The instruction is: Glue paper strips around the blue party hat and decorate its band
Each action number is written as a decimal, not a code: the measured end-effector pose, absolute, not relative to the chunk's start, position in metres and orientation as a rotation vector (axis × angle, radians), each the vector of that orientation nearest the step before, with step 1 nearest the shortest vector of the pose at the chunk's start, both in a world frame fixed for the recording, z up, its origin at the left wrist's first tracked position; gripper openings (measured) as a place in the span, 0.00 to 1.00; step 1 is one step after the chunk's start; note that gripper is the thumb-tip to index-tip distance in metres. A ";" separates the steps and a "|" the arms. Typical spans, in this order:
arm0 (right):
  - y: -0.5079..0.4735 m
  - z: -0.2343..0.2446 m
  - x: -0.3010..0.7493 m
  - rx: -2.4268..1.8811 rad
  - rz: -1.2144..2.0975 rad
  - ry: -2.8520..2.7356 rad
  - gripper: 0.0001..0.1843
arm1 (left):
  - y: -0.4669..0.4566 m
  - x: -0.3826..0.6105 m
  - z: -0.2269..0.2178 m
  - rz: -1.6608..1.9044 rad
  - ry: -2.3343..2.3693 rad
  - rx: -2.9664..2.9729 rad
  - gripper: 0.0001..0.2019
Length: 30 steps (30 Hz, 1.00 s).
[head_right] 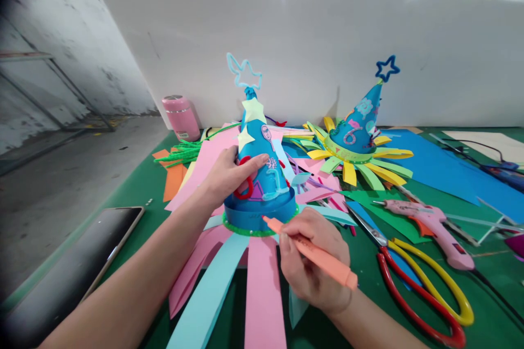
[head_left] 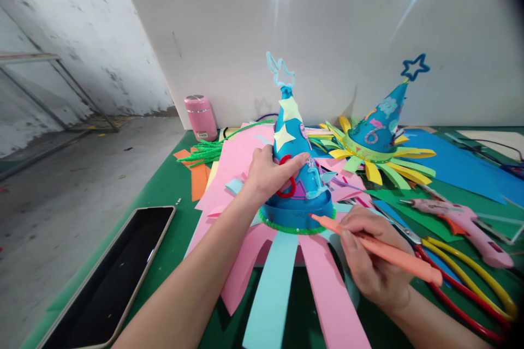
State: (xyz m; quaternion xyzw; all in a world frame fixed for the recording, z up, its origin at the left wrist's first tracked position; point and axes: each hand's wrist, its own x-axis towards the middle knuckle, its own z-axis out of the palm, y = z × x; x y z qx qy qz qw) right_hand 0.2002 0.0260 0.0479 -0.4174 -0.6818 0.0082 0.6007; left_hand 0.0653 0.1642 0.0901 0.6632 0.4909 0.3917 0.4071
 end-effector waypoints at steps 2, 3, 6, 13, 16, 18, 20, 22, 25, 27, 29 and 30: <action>0.026 0.047 0.201 -0.974 0.004 -1.577 0.09 | 0.164 0.065 0.090 0.969 1.232 1.692 0.24; 0.027 0.048 0.201 -0.974 -0.003 -1.581 0.09 | 0.164 0.065 0.090 0.961 1.230 1.700 0.23; 0.028 0.049 0.200 -0.975 -0.023 -1.592 0.08 | 0.164 0.066 0.090 0.967 1.228 1.695 0.23; 0.028 0.050 0.197 -0.961 0.011 -1.630 0.09 | 0.164 0.066 0.091 0.962 1.245 1.712 0.23; 0.027 0.049 0.197 -0.943 0.032 -1.627 0.09 | 0.164 0.066 0.091 0.966 1.240 1.710 0.23; 0.026 0.050 0.197 -0.937 0.049 -1.632 0.09 | 0.164 0.066 0.091 0.966 1.239 1.705 0.23; 0.026 0.051 0.196 -0.943 0.045 -1.644 0.09 | 0.163 0.066 0.091 0.967 1.239 1.696 0.23; 0.027 0.052 0.195 -0.946 0.027 -1.664 0.09 | 0.163 0.067 0.091 0.975 1.242 1.693 0.23; 0.028 0.053 0.194 -0.941 0.019 -1.680 0.09 | 0.164 0.067 0.091 0.981 1.247 1.702 0.23; 0.028 0.053 0.194 -0.944 0.013 -1.679 0.09 | 0.164 0.067 0.091 0.981 1.252 1.708 0.23; 0.028 0.052 0.194 -0.951 -0.005 -1.679 0.09 | 0.164 0.066 0.090 0.980 1.254 1.712 0.23; 0.028 0.052 0.194 -0.956 -0.014 -1.678 0.09 | 0.164 0.066 0.090 0.980 1.254 1.713 0.23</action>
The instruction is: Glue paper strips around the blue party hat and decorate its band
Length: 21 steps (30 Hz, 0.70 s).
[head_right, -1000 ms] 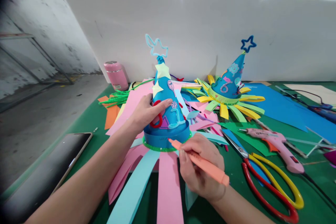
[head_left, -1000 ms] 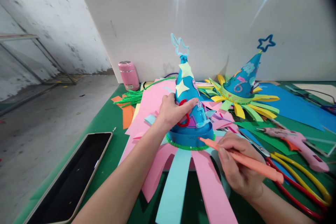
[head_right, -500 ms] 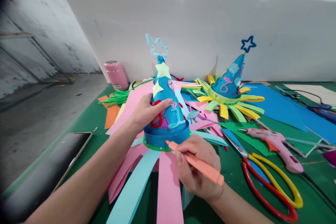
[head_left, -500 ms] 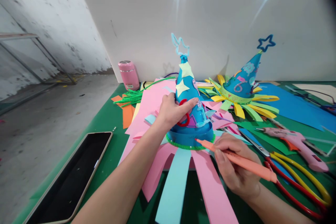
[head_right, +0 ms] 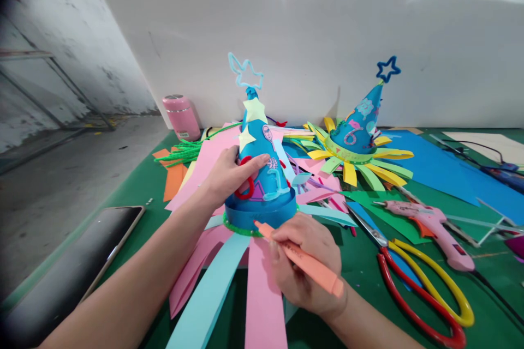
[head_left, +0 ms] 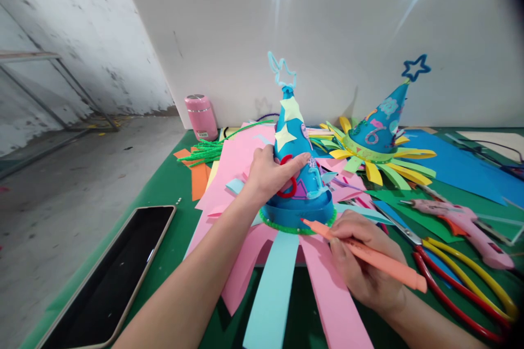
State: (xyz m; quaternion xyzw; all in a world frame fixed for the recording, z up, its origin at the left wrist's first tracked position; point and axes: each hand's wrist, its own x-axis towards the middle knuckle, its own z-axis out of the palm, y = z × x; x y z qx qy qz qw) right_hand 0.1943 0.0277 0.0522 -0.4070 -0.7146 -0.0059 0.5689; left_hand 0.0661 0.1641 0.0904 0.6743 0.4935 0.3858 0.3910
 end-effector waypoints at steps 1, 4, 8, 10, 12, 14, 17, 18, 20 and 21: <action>0.028 0.052 0.195 -0.960 -0.022 -1.677 0.09 | 0.164 0.066 0.090 0.980 1.253 1.715 0.23; 0.027 0.051 0.195 -0.967 -0.028 -1.672 0.09 | 0.163 0.066 0.091 0.983 1.249 1.724 0.23; 0.028 0.051 0.193 -0.960 -0.014 -1.671 0.09 | 0.162 0.066 0.090 0.984 1.236 1.730 0.23; 0.029 0.053 0.192 -0.962 -0.020 -1.667 0.09 | 0.162 0.066 0.090 0.983 1.236 1.724 0.22; 0.029 0.054 0.190 -0.968 -0.032 -1.666 0.08 | 0.162 0.066 0.091 0.988 1.234 1.722 0.22; 0.029 0.055 0.189 -0.974 -0.046 -1.677 0.08 | 0.162 0.066 0.091 0.993 1.228 1.720 0.22; 0.029 0.056 0.189 -0.977 -0.048 -1.696 0.08 | 0.162 0.066 0.091 0.991 1.228 1.711 0.23; 0.029 0.055 0.189 -0.972 -0.041 -1.698 0.07 | 0.163 0.066 0.091 0.988 1.231 1.710 0.23; 0.029 0.055 0.189 -0.961 -0.022 -1.704 0.07 | 0.163 0.066 0.091 0.985 1.239 1.714 0.23; 0.029 0.054 0.189 -0.957 -0.014 -1.709 0.07 | 0.163 0.066 0.091 0.983 1.244 1.717 0.23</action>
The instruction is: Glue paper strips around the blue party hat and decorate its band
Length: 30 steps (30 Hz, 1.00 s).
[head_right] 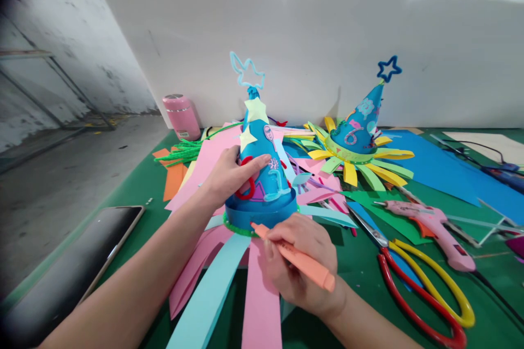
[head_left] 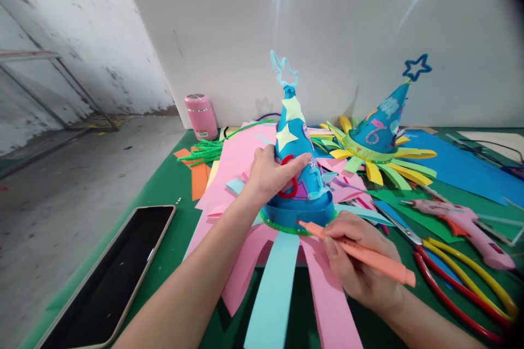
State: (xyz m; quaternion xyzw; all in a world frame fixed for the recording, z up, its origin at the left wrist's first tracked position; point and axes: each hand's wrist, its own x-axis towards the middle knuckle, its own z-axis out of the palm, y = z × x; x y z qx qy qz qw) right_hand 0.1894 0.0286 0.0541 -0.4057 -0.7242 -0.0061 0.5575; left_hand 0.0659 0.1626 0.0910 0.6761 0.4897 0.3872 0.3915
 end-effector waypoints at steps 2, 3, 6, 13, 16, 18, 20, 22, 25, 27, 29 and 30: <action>0.028 0.053 0.190 -0.964 -0.001 -1.718 0.06 | 0.162 0.066 0.091 0.983 1.256 1.719 0.23; 0.028 0.053 0.190 -0.969 0.002 -1.723 0.06 | 0.162 0.066 0.092 0.982 1.262 1.719 0.23; 0.028 0.055 0.190 -0.968 0.001 -1.730 0.05 | 0.162 0.067 0.092 0.977 1.268 1.714 0.23; 0.029 0.055 0.193 -0.954 0.000 -1.729 0.06 | 0.163 0.066 0.091 0.978 1.255 1.732 0.23; 0.029 0.053 0.196 -0.961 0.030 -1.717 0.07 | 0.164 0.066 0.091 0.982 1.234 1.739 0.23; 0.029 0.052 0.198 -0.966 0.032 -1.703 0.06 | 0.164 0.066 0.090 0.987 1.230 1.741 0.23; 0.029 0.052 0.199 -0.963 0.022 -1.692 0.06 | 0.164 0.066 0.090 0.986 1.234 1.745 0.23; 0.028 0.052 0.199 -0.965 0.017 -1.683 0.06 | 0.164 0.066 0.090 0.977 1.242 1.748 0.23; 0.028 0.051 0.201 -0.974 0.032 -1.661 0.07 | 0.164 0.066 0.089 0.970 1.246 1.755 0.23; 0.028 0.050 0.201 -0.972 0.040 -1.651 0.07 | 0.165 0.066 0.089 0.975 1.253 1.758 0.23; 0.028 0.050 0.201 -0.969 0.039 -1.644 0.07 | 0.164 0.066 0.089 0.977 1.261 1.762 0.24; 0.028 0.050 0.201 -0.968 0.037 -1.643 0.07 | 0.164 0.066 0.089 0.977 1.262 1.765 0.24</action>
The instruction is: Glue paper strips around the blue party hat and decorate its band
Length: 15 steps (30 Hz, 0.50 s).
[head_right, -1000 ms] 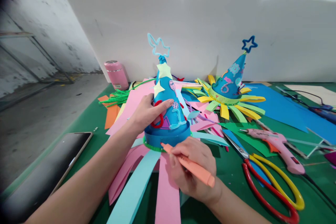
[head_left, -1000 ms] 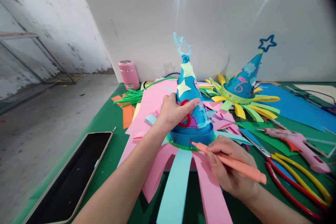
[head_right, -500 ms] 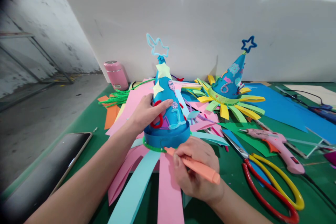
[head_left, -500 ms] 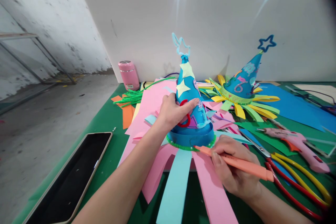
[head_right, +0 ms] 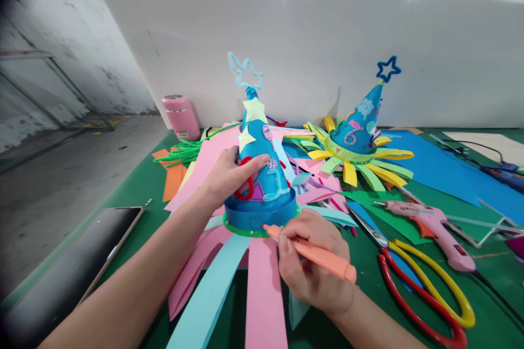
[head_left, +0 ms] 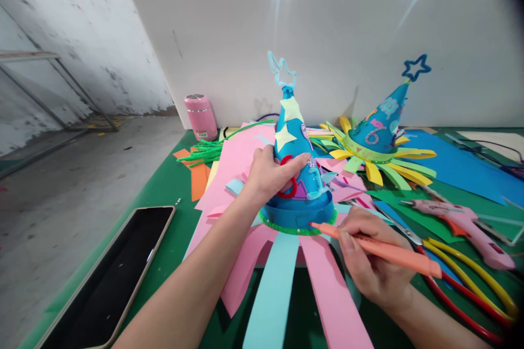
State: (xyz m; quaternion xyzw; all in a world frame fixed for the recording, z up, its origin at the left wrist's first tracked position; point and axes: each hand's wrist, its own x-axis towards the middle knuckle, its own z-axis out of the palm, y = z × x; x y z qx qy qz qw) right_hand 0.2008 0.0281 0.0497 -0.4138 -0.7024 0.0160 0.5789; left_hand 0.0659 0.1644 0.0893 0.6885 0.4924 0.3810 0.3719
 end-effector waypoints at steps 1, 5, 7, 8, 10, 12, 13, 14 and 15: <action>0.028 0.050 0.201 -0.968 0.033 -1.642 0.07 | 0.164 0.066 0.089 0.976 1.264 1.767 0.24; 0.029 0.051 0.200 -0.982 0.013 -1.636 0.07 | 0.164 0.066 0.089 0.982 1.267 1.762 0.24; 0.029 0.051 0.200 -0.993 0.017 -1.631 0.07 | 0.163 0.066 0.089 0.983 1.269 1.752 0.24; 0.028 0.051 0.200 -1.000 0.021 -1.630 0.07 | 0.163 0.066 0.089 0.982 1.268 1.745 0.24; 0.028 0.051 0.200 -1.006 0.027 -1.634 0.06 | 0.163 0.066 0.090 0.975 1.267 1.725 0.24; 0.028 0.051 0.199 -1.002 0.024 -1.638 0.07 | 0.163 0.067 0.090 0.967 1.272 1.707 0.24; 0.028 0.051 0.198 -0.999 0.023 -1.641 0.07 | 0.163 0.067 0.090 0.964 1.276 1.702 0.24; 0.028 0.051 0.198 -0.997 0.024 -1.647 0.08 | 0.163 0.067 0.090 0.960 1.280 1.701 0.24; 0.029 0.052 0.197 -0.997 0.025 -1.651 0.08 | 0.162 0.067 0.090 0.957 1.282 1.703 0.25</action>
